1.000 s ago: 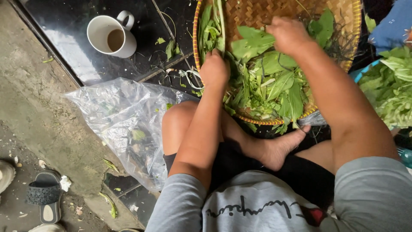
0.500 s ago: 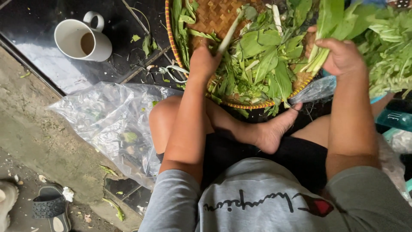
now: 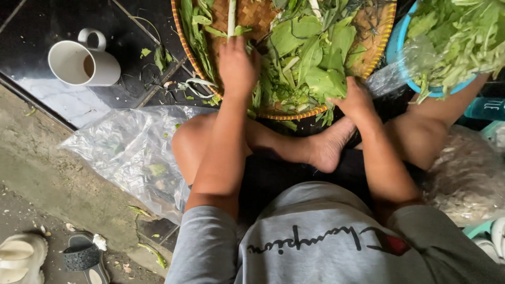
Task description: The person sorts a variety of green leafy vegetables on a large woven tray by hand, picking up individual leaves and stems and placing them into a blue plastic bowl.
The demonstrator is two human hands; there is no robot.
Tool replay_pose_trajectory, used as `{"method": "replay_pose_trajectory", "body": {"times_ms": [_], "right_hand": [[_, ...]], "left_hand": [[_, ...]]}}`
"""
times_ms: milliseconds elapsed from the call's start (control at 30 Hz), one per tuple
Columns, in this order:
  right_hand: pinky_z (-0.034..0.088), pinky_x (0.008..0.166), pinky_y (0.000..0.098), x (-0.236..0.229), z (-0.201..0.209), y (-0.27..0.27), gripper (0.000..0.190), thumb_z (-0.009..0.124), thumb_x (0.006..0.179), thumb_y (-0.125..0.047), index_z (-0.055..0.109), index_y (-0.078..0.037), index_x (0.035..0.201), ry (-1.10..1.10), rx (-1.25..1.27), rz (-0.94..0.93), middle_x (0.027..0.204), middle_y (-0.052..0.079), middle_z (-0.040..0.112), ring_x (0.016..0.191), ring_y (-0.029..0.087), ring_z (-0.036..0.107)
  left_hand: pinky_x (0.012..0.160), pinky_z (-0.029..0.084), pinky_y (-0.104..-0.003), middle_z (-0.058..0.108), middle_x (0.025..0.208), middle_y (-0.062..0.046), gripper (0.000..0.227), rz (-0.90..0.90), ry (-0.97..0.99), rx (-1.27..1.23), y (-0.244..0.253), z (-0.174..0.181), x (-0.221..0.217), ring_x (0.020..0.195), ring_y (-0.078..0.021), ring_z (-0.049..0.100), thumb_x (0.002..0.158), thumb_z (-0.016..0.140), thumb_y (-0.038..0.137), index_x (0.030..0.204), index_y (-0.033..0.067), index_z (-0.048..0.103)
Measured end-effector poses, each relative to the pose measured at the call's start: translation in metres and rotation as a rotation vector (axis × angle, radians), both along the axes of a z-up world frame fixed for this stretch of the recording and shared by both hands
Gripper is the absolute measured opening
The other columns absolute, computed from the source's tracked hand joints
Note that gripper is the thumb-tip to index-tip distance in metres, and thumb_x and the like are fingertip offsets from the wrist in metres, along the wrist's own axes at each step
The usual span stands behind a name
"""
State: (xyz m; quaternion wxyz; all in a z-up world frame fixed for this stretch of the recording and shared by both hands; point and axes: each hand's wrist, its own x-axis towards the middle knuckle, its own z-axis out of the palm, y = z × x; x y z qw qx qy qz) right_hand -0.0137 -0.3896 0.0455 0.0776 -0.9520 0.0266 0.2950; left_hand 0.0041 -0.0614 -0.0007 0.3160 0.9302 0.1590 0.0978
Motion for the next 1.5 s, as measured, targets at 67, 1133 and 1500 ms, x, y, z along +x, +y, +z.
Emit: {"method": "replay_pose_trajectory", "body": {"times_ms": [67, 1133, 1500], "right_hand": [[0.05, 0.088, 0.0549, -0.002, -0.002, -0.005, 0.057, 0.076, 0.092, -0.035, 0.048, -0.005, 0.13, -0.012, 0.031, -0.132, 0.126, 0.027, 0.063, 0.11, 0.049, 0.062], [0.059, 0.081, 0.0336, 0.003, 0.077, -0.016, 0.012, 0.065, 0.1, -0.023, 0.068, -0.013, 0.095, 0.056, 1.419, -0.915, 0.088, 0.001, 0.068, 0.078, 0.014, 0.066], [0.061, 0.071, 0.0281, -0.027, 0.034, -0.027, 0.009, 0.069, 0.097, -0.018, 0.07, -0.009, 0.099, 0.084, 1.389, -0.988, 0.09, 0.002, 0.072, 0.074, 0.014, 0.069]], "left_hand": [[0.099, 0.058, -0.045, 0.073, 0.113, -0.006, 0.032, -0.294, 0.091, 0.207, -0.023, 0.013, 0.002, 0.11, -0.0298, 0.065, 0.092, 0.072, 0.018, 0.124, 0.0119, 0.07], [0.078, 0.046, -0.059, 0.067, 0.106, -0.008, 0.025, 0.381, 0.033, 0.285, 0.097, 0.006, 0.002, 0.097, -0.0392, 0.059, 0.083, 0.062, 0.036, 0.098, 0.0228, 0.077], [0.122, 0.007, -0.06, 0.029, 0.163, -0.001, 0.045, 0.248, 0.552, 0.431, 0.081, -0.022, 0.024, 0.153, -0.0316, 0.014, 0.102, 0.036, 0.017, 0.133, 0.0107, 0.069]]}}
